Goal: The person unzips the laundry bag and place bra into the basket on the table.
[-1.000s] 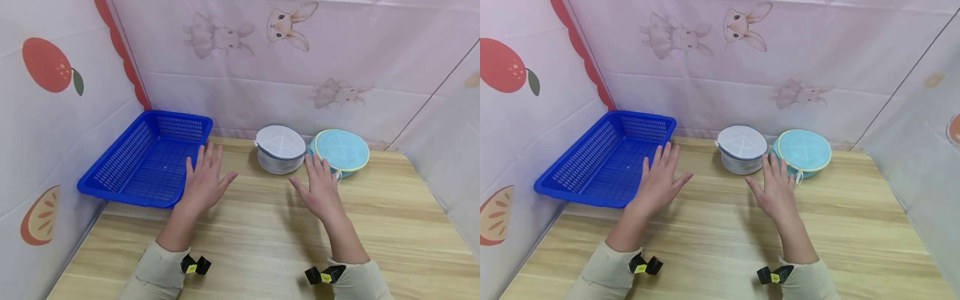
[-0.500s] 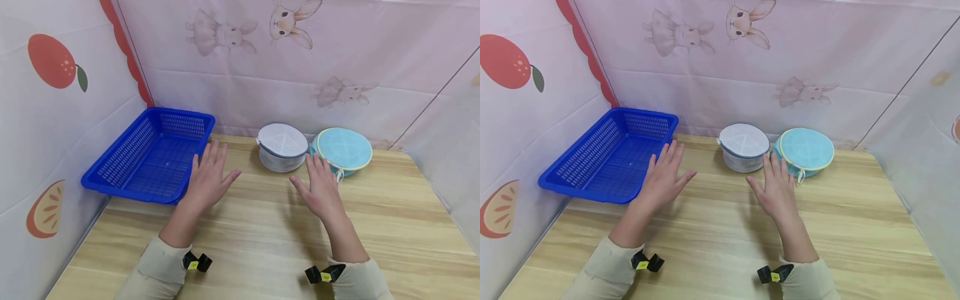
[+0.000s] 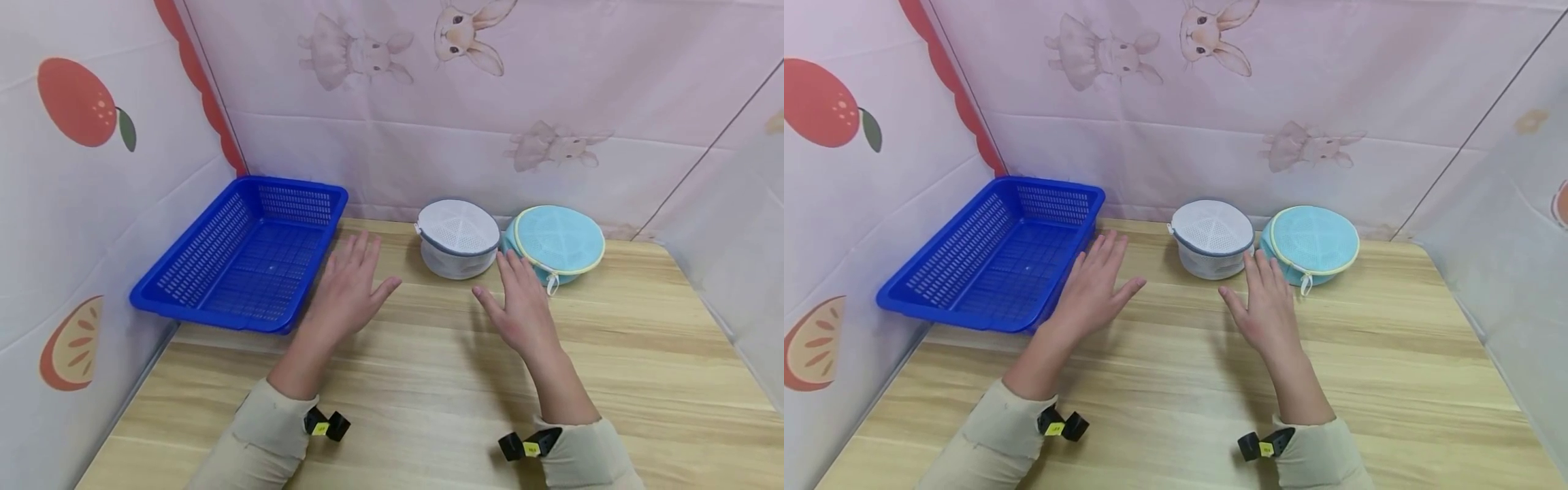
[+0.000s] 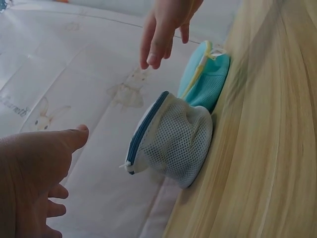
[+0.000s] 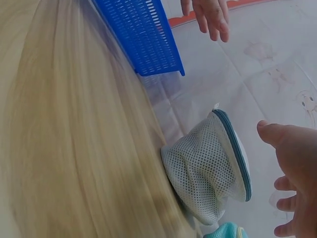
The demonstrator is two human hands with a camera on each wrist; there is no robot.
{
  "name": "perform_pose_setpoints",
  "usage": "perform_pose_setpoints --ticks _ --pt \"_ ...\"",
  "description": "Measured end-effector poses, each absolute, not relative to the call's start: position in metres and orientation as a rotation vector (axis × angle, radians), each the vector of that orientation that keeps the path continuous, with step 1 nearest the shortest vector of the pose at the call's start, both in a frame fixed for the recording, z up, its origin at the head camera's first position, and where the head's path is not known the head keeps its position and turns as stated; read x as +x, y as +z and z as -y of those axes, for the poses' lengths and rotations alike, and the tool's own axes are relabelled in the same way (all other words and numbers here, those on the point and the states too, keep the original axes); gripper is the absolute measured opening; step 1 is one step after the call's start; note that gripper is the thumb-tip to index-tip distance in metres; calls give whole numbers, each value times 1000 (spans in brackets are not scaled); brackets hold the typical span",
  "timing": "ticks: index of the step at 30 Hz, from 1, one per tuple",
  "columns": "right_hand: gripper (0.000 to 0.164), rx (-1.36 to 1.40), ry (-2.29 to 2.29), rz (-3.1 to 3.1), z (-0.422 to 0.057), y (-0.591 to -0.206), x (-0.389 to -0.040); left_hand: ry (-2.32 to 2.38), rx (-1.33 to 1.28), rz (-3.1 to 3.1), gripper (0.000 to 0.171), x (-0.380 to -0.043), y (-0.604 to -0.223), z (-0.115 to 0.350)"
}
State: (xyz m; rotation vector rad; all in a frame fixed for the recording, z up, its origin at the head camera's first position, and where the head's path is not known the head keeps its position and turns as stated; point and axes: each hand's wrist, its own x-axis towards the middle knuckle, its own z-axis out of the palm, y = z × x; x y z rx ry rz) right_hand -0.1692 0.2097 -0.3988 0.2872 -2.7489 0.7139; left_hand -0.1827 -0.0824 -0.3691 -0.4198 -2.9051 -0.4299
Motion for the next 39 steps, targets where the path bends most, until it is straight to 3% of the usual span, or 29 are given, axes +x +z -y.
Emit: perform_pose_setpoints --ticks 24,39 --pt "63 393 601 2595 -224 -409 -181 -462 -592 2845 71 -197 -379 46" --pt "50 554 585 2347 -201 -404 -198 -418 -702 2639 63 -216 -384 30"
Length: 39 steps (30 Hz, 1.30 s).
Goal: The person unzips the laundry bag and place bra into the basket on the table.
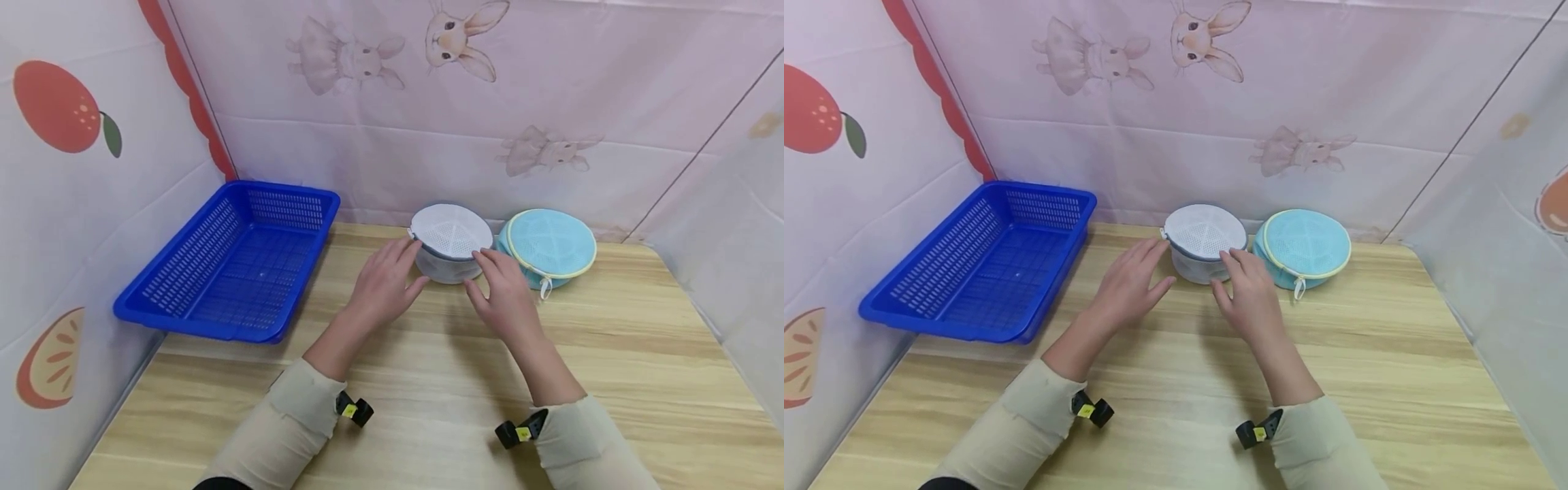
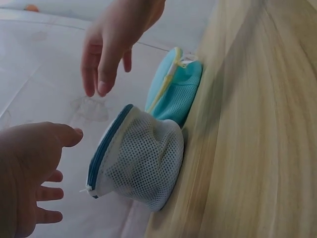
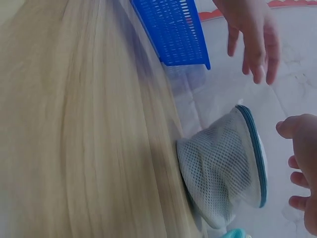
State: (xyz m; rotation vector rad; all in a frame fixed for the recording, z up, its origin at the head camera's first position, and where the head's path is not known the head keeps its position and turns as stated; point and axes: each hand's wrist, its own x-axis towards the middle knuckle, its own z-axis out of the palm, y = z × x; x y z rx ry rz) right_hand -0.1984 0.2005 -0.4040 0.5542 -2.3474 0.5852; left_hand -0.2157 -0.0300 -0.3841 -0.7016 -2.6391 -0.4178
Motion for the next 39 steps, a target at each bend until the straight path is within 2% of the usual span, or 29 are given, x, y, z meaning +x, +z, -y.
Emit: perform_pose_setpoints --ticks 7,26,39 --pt "41 616 501 2303 -184 -405 -212 -430 -726 2604 58 -229 -385 25" --pt "37 650 361 2241 -165 -411 -239 -303 -909 2473 40 -264 -382 15" --pt "27 610 373 2238 -160 -418 -248 -319 -951 2390 17 -279 -392 7"
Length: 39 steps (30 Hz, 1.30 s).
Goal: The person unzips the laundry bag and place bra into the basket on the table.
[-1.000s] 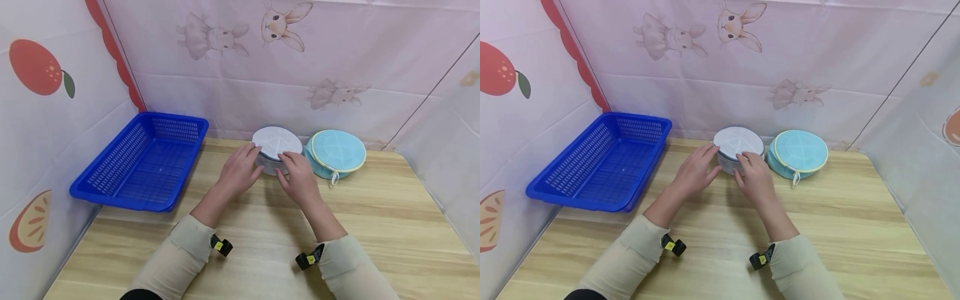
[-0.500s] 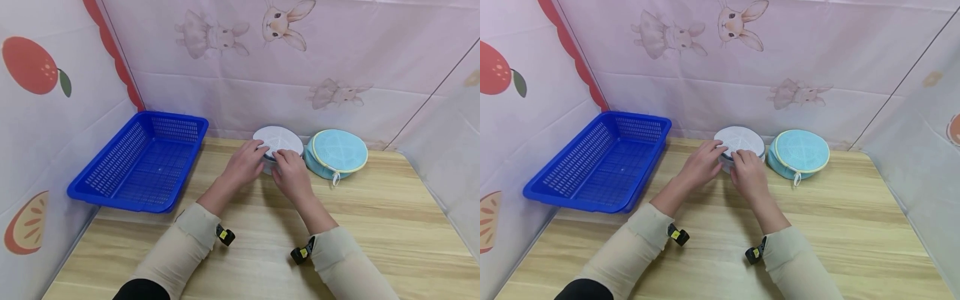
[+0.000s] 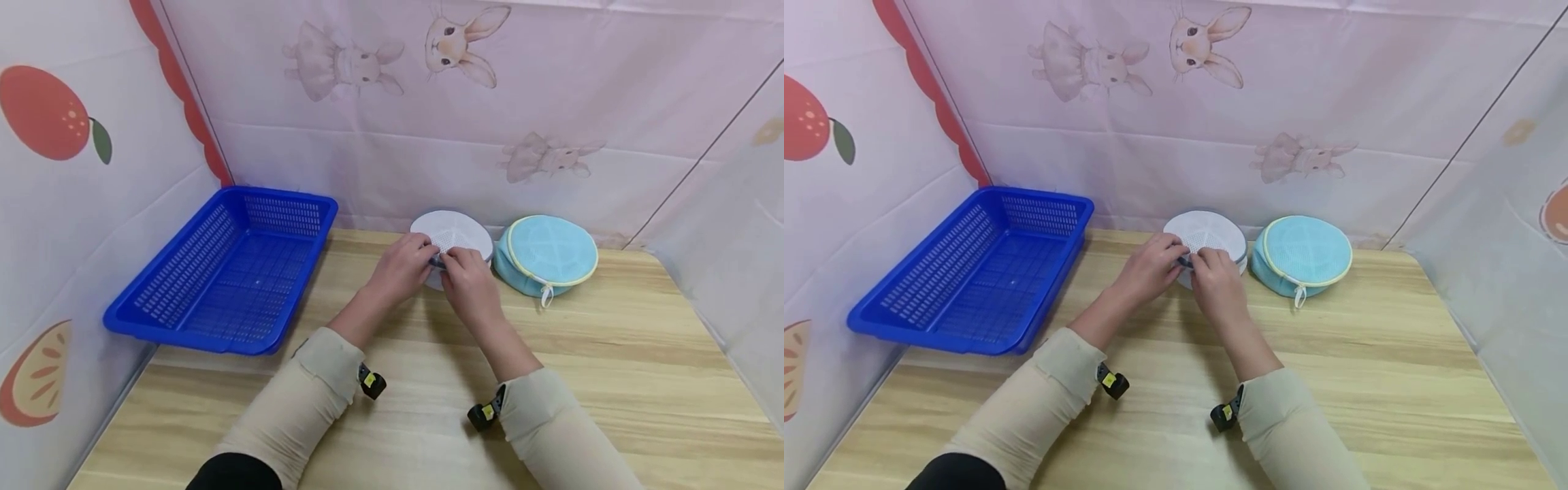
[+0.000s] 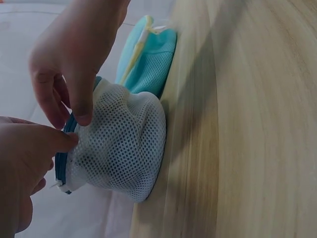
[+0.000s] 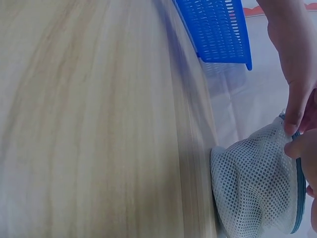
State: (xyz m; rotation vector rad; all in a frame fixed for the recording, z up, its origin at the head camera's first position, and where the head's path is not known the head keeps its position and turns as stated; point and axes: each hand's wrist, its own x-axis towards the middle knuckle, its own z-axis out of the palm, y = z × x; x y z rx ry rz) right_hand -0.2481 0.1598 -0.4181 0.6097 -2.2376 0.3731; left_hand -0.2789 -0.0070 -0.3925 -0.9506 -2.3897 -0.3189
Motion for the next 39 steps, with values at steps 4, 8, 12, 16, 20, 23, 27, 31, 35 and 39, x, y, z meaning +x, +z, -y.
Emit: perform_pose_setpoints --ticks 4,8,12,16,20,23,27,31,35,39 --pt "24 607 369 2234 -159 -417 -247 -307 -939 2408 15 -279 -393 6" --pt "23 621 366 2233 -160 -414 -245 -305 -933 2419 15 -279 -392 5" --pt "24 642 359 2234 -162 -417 -244 -289 -939 2405 14 -278 -395 4" --pt "24 645 363 2238 -163 -422 -242 -281 -956 2366 13 -276 -400 4" --pt "26 644 387 2213 -163 -426 -241 -260 -963 2351 12 -273 -401 4" --pt "26 639 392 2179 -164 -427 -240 -249 -964 2348 13 -269 -401 3" --pt "23 631 399 2157 -164 -427 -239 -253 -967 2317 12 -263 -399 3" --pt "19 628 416 2158 -163 -425 -236 -253 -974 2281 9 -255 -396 3" --pt "16 630 424 2165 -162 -424 -231 -247 -990 2243 7 -248 -394 4" --pt "15 647 436 2158 -162 -424 -225 -220 -983 2190 7 -241 -394 4"
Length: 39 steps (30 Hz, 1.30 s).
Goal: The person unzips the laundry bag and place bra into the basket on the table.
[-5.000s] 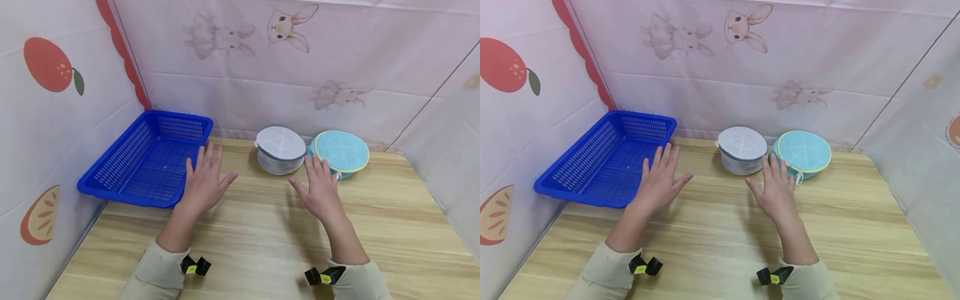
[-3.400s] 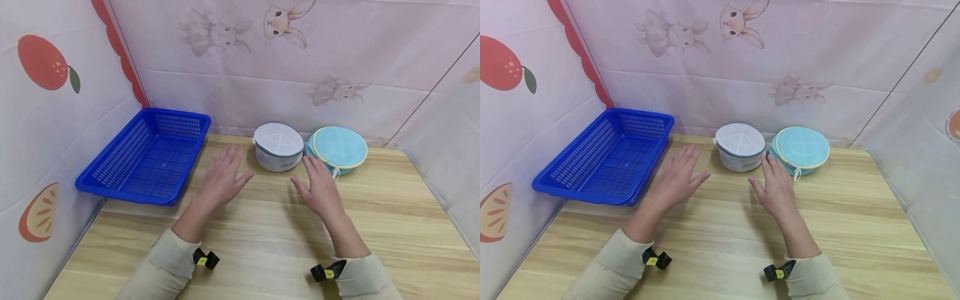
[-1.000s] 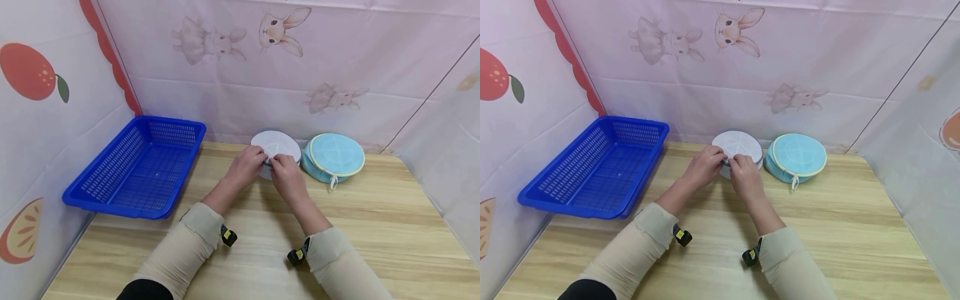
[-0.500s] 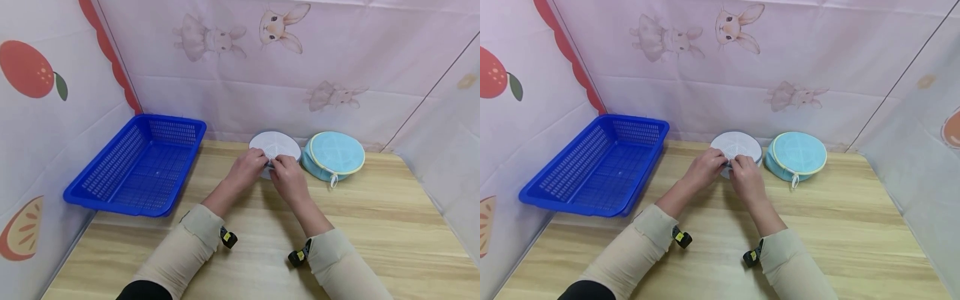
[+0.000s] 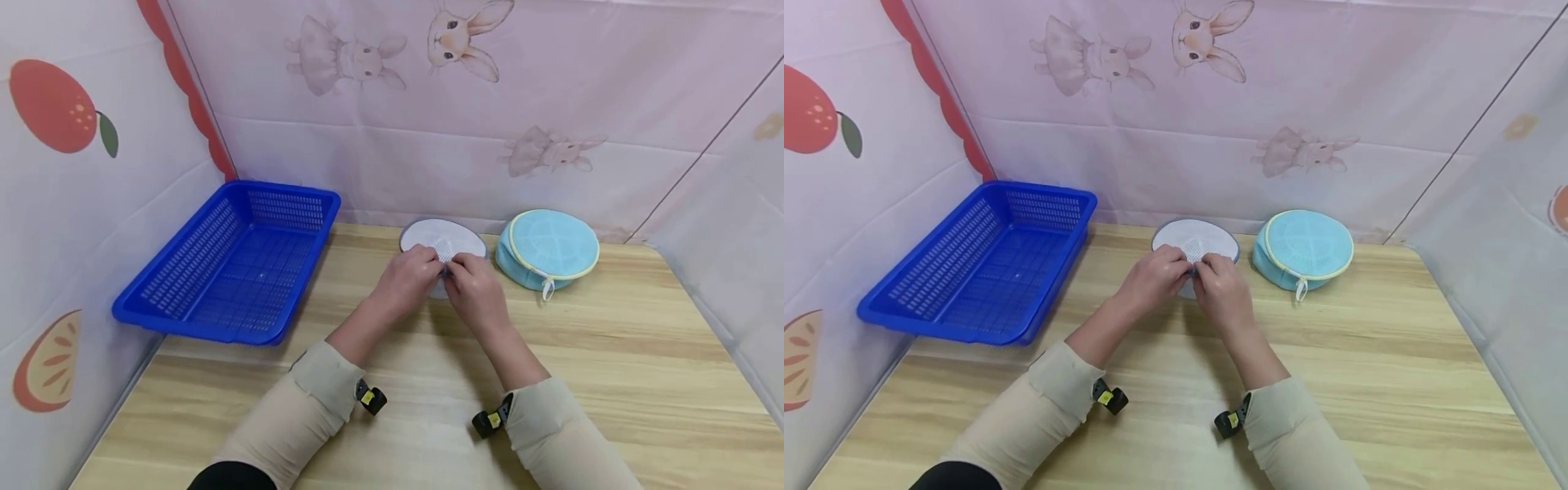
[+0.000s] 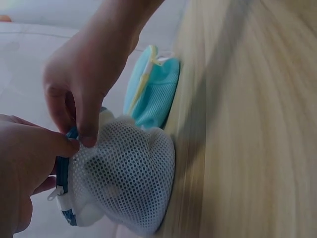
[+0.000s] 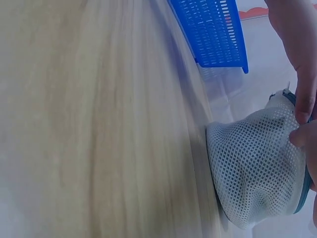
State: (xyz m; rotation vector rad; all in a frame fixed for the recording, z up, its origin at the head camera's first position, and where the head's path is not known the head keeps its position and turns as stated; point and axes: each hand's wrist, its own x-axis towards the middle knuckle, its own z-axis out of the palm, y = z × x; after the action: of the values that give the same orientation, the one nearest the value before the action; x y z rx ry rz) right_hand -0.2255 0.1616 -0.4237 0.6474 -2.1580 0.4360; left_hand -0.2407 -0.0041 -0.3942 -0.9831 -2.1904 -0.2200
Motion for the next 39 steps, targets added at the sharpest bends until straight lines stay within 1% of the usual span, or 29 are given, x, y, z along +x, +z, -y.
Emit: perform_pose_setpoints --ticks 8,16,25,32,39 --pt "19 654 468 2150 -159 -425 -217 -224 -987 2147 8 -226 -392 5" --pt "16 681 547 2140 -156 -424 -206 -315 -988 2181 8 -215 -393 9" --pt "17 677 606 2173 -161 -427 -197 -407 -999 2264 14 -205 -393 21" --pt "21 657 653 2200 -168 -428 -192 -434 -949 2378 26 -200 -393 33" --pt "22 611 683 2222 -172 -429 -188 -501 -903 2402 27 -198 -398 37"
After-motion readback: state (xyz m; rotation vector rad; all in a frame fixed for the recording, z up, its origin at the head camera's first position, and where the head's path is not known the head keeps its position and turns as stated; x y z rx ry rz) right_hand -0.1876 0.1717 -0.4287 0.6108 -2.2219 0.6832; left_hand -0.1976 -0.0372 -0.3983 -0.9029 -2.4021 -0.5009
